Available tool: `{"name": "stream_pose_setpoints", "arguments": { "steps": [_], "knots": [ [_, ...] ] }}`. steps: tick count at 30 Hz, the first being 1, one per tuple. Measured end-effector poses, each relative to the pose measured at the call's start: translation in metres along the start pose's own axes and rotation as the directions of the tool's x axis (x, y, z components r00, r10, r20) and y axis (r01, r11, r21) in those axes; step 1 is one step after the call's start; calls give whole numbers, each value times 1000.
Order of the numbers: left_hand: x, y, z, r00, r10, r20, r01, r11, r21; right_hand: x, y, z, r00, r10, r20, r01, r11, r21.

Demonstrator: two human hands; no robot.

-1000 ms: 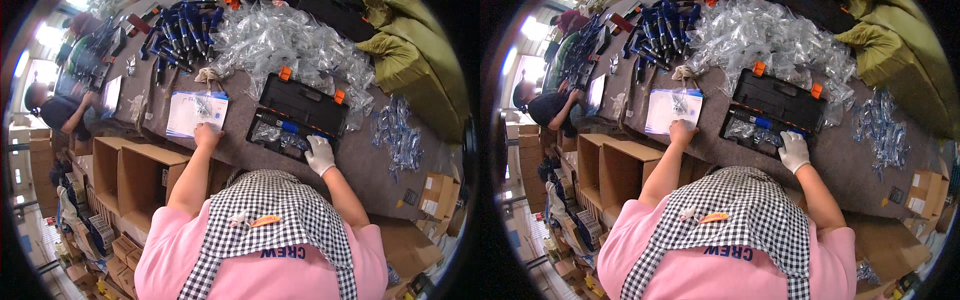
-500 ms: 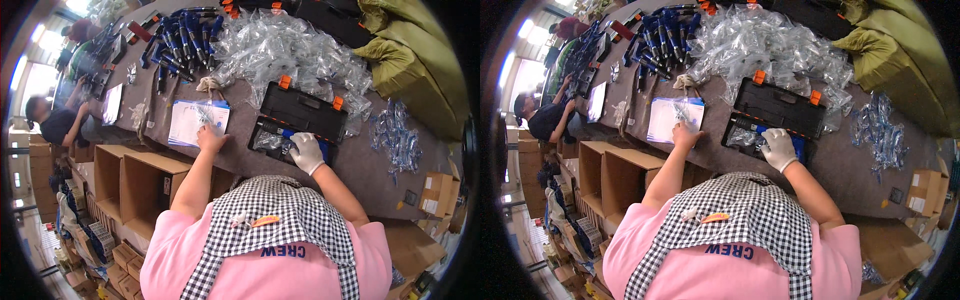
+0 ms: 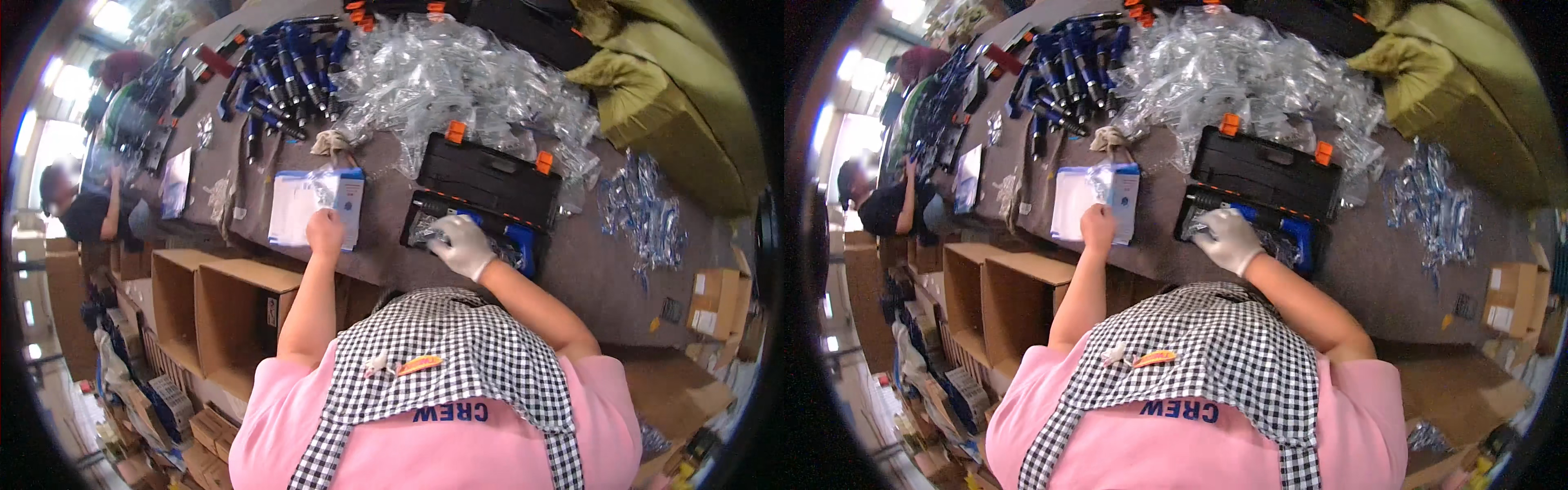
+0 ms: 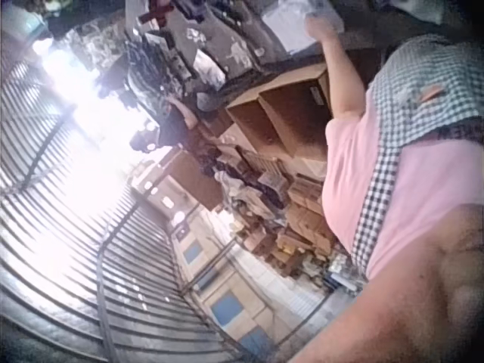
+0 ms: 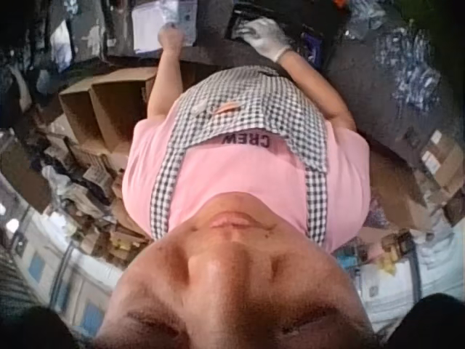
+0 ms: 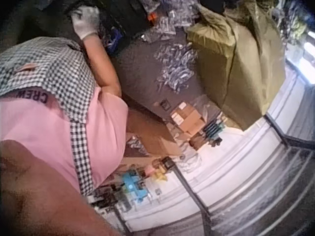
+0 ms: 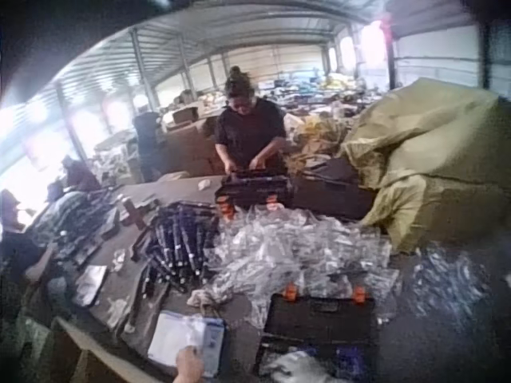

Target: Packing manual tools into protective cases with instructions and then placing the cases into cardboard boxes.

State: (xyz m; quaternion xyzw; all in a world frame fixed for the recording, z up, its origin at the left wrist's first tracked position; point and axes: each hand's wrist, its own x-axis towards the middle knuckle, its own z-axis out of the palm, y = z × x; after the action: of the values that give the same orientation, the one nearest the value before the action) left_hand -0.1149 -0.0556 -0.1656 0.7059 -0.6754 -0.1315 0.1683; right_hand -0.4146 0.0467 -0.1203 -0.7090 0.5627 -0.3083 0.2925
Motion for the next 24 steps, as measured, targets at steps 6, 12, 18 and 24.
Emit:
{"name": "stream_pose_setpoints", "arguments": {
  "steps": [6, 12, 18, 24],
  "knots": [
    [-35, 131, 6, 685, 374, 626, -526, 848, 69, 54, -1, 30, 778, 615, 127, -621, 725, 298],
    [-50, 172, 59, 520, 735, 436, -593, 678, -435, 12, 102, -24, 566, 825, 4, -809, 554, 195],
    [-11, 180, 84, 499, 779, 378, -711, 618, -335, -18, 178, -70, 407, 913, 38, -905, 397, 152],
    [2, 204, 96, 295, 834, 466, -829, 466, -310, -18, 163, -72, 345, 932, -112, -901, 363, 238]
  ]
}}
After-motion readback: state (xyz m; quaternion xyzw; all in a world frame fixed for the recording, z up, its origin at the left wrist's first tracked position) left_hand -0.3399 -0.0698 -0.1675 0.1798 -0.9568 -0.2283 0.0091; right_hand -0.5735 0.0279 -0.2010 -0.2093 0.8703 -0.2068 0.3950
